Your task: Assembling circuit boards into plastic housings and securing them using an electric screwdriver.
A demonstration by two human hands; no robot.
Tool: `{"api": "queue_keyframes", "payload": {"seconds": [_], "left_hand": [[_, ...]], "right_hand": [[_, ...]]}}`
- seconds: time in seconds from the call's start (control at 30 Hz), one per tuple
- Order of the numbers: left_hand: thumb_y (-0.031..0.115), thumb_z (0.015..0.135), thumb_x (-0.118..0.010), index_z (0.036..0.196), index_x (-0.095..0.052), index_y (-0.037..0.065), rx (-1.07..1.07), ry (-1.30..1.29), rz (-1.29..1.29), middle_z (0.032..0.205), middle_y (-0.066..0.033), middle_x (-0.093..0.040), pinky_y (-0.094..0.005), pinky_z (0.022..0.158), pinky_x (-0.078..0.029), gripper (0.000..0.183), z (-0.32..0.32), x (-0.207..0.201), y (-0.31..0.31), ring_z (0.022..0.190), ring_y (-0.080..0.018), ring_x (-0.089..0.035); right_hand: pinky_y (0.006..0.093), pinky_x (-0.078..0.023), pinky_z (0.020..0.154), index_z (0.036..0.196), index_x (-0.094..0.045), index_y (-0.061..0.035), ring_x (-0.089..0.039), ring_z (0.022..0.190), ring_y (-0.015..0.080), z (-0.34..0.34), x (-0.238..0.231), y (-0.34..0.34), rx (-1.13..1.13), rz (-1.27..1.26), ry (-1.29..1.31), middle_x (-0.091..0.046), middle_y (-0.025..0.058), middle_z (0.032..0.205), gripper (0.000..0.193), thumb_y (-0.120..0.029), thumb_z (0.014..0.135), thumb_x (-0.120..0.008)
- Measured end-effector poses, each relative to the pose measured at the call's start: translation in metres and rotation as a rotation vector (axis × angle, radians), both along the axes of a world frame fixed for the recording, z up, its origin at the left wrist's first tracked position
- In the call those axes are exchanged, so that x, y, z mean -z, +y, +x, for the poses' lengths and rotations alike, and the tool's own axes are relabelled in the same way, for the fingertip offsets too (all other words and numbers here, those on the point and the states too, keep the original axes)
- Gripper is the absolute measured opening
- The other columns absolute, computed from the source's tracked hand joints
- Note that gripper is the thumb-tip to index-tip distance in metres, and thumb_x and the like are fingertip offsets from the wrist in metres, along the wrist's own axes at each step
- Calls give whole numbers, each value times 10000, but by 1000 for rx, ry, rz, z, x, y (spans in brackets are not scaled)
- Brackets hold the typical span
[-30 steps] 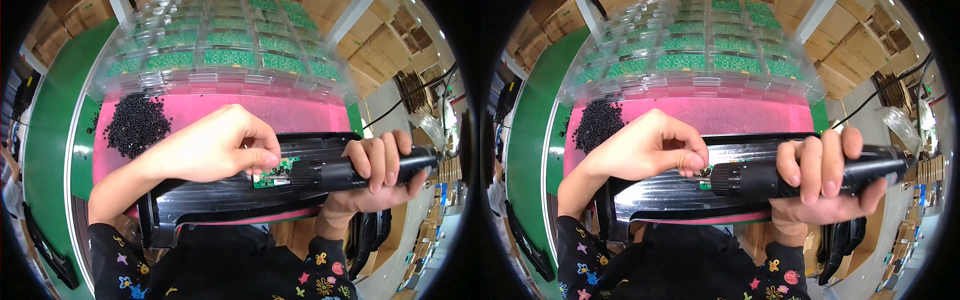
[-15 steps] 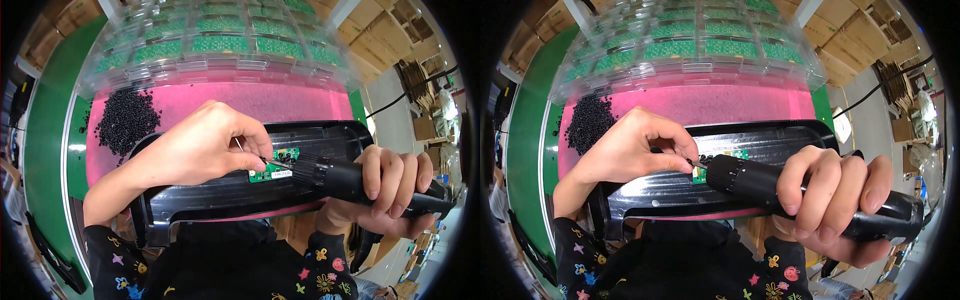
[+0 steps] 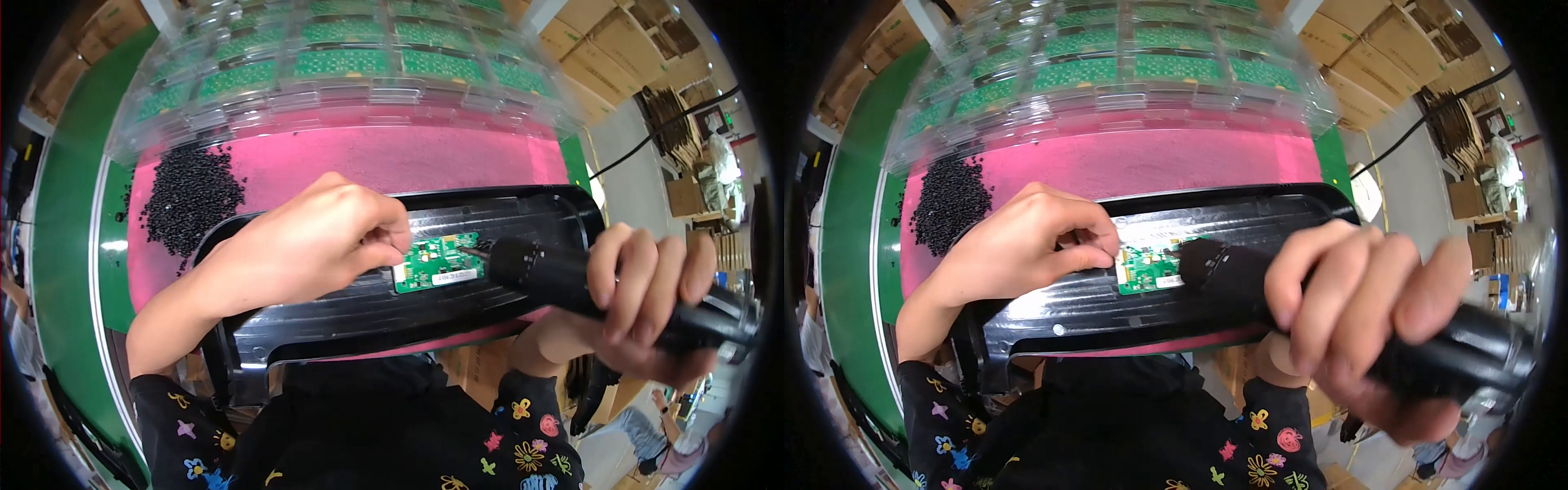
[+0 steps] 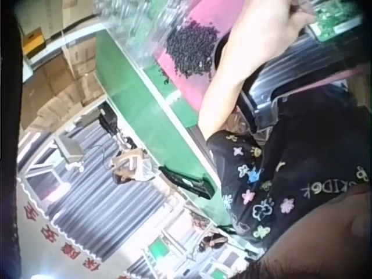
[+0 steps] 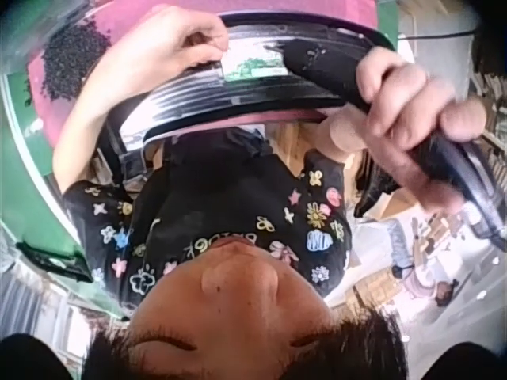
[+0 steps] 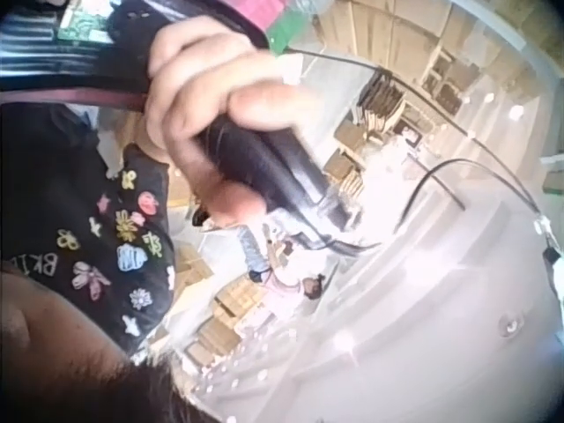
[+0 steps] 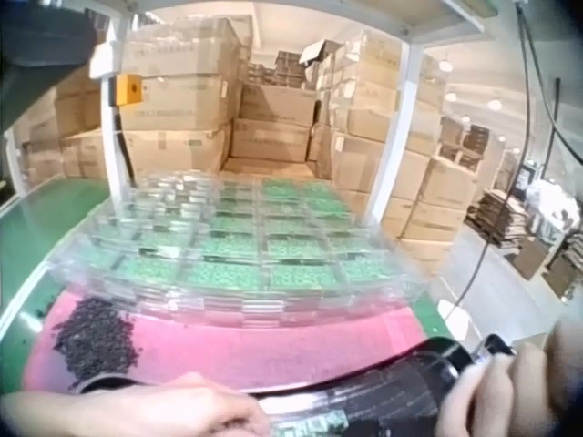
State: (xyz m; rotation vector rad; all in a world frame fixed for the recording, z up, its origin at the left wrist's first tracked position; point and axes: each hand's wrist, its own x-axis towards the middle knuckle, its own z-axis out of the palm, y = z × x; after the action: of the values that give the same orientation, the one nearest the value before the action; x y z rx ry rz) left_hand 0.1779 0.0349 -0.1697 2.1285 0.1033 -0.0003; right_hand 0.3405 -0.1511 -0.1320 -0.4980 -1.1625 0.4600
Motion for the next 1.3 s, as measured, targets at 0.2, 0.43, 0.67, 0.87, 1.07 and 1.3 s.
{"api": "queue_keyframes", "payload": {"seconds": [0.2,0.43,0.67,0.87,1.07,1.3], "left_hand": [[22,747,-736,842,-665,-31,-8,-51,127,795,-129,-687,-336,653,-534,129,-3,2,-2,753,-277,-677],[-32,723,-719,874,-668,-28,41,-110,161,827,-141,-676,-341,664,-537,159,-6,4,-4,762,-301,-667],[-86,704,-623,964,-667,-28,151,-63,273,810,-147,-599,-421,659,-495,270,-8,6,-7,771,-333,-619],[-75,682,-599,1024,-671,-21,179,-109,406,825,-139,-578,-411,681,-506,354,-9,12,-9,808,-310,-613],[-83,676,-598,1036,-684,-10,162,-80,464,843,-122,-594,-401,712,-508,377,-9,12,-13,835,-295,-611],[-106,677,-574,1052,-678,-14,160,-59,454,863,-131,-593,-411,732,-506,400,-10,11,-13,862,-303,-607]], "right_hand": [[264,-384,521,1037,-491,-36,-465,478,90,33,19,7,13,-241,-80,-525,-11,665,658,-638,808,-624],[259,-366,500,1013,-487,-22,-424,458,90,25,26,16,63,-364,30,-492,-9,614,696,-684,814,-568],[254,-350,484,993,-489,-22,-414,451,91,24,27,18,62,-379,15,-487,-11,598,670,-662,817,-581],[247,-336,472,966,-486,-25,-395,437,83,21,26,19,91,-407,0,-469,-13,587,629,-631,825,-580],[250,-325,483,927,-474,-30,-368,442,82,12,31,30,156,-421,-59,-438,-15,582,496,-508,844,-574],[273,-336,500,980,-498,-26,-362,440,90,15,32,28,161,-424,-11,-447,-4,599,479,-482,848,-561]]}}
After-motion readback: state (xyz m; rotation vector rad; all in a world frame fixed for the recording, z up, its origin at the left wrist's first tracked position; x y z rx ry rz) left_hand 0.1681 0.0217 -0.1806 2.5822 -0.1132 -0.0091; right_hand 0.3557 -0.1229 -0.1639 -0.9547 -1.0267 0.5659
